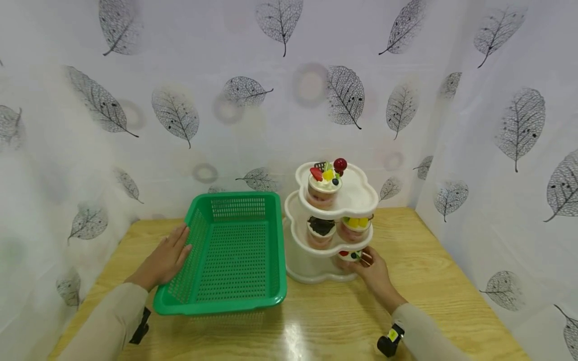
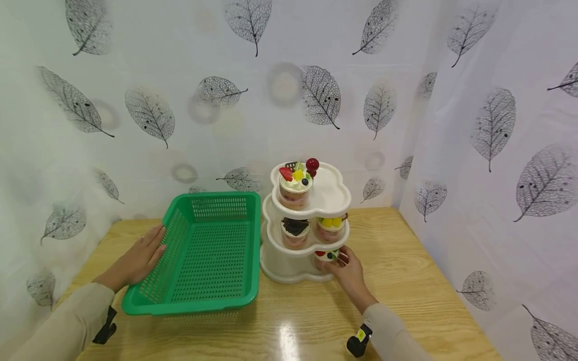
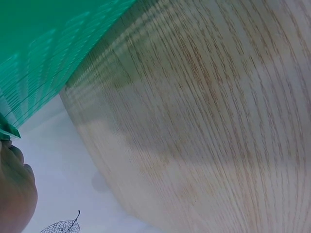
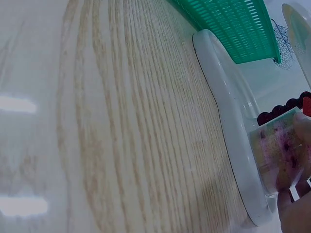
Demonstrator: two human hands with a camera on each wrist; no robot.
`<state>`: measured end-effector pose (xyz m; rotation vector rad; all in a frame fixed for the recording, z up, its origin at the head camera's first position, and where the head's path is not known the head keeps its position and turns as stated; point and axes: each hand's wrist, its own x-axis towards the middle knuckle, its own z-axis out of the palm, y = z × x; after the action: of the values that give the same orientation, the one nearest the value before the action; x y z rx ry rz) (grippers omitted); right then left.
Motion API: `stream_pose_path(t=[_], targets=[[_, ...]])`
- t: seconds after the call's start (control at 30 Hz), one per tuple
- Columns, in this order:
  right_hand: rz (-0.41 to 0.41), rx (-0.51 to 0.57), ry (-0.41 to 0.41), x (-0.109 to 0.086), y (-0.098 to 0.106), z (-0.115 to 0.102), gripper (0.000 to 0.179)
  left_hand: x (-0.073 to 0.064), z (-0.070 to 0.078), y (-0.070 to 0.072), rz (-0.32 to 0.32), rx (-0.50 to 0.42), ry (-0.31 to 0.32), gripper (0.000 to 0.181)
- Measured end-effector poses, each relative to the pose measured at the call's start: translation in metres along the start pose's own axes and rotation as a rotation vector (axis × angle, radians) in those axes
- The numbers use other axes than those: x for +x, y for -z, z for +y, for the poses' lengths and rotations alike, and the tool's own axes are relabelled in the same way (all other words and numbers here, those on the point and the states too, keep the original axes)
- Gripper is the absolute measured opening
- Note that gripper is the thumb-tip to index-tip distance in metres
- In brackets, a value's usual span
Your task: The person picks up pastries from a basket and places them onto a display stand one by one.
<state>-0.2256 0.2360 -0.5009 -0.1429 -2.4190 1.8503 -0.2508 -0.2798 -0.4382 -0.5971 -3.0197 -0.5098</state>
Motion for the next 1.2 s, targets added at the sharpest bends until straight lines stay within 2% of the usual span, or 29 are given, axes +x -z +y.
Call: stream_pose_path(t=[0.37,0.67,0.9,1.2], targets=[[0.025,-0.073,-0.021,-0.0011,-0.0008,0.0004,0.068,0.0069,-0.0004,-0.0006,-0.018,-0.016,-0.004,0.061],[0.012,-0.143,-0.015,0.0000,-0.0006,-0.0002,0.066,0.0044,0.0013,-0.0001,-0.025,-0.020,0.010,0.062],[-0.011,-0.145,-0.029,0.0007,-0.0011,-0.0009,0.069,0.0018,0.0040,0.0017,-0.003,-0.003,0.005,0.060],[-0.038,-0.123,-0.019,-0.0036,-0.0043,-0.0037,0.071,0.0003,0.0009,0.0015,-0.011,0.001,0.015,0.061]])
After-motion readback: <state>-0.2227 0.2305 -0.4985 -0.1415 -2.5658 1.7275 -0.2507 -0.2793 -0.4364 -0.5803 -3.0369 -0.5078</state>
